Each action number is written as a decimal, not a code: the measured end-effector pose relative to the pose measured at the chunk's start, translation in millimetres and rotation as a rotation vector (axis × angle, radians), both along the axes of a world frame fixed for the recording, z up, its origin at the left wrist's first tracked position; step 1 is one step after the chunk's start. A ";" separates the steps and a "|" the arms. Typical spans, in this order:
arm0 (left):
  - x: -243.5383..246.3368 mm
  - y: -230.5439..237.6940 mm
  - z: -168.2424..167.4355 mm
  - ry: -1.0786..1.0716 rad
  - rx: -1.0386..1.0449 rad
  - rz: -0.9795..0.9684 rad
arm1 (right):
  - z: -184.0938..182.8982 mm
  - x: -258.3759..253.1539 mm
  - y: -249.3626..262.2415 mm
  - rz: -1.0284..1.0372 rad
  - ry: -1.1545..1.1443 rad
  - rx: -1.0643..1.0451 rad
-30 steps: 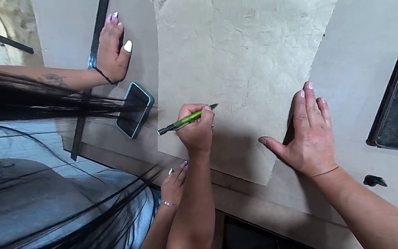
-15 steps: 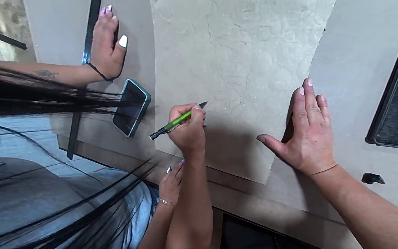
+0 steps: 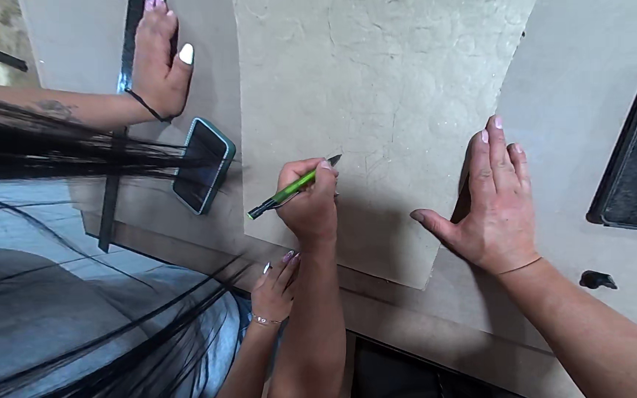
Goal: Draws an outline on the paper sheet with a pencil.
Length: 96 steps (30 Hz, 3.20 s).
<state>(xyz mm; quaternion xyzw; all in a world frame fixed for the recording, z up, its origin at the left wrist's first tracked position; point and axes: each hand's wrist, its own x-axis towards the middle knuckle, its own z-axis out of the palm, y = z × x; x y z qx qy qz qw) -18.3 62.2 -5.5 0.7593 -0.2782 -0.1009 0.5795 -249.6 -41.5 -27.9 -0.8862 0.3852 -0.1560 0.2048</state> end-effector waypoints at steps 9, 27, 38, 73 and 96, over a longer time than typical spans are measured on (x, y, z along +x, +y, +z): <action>5.2 25.5 -0.2 0.014 -0.014 0.066 | -0.7 -0.1 0.1 -0.006 0.006 -0.007; -45.6 39.5 1.5 0.072 0.022 -0.012 | 0.9 -0.1 -0.2 0.000 0.016 0.021; -46.3 33.6 1.3 0.068 0.002 -0.065 | 1.5 0.7 -0.2 0.000 0.008 0.012; -43.8 35.9 -3.3 0.047 -0.031 -0.096 | 2.4 0.4 -1.6 0.007 0.002 0.025; 5.6 53.8 -6.0 0.044 -0.060 -0.002 | 2.2 -0.2 -2.2 0.011 0.031 0.026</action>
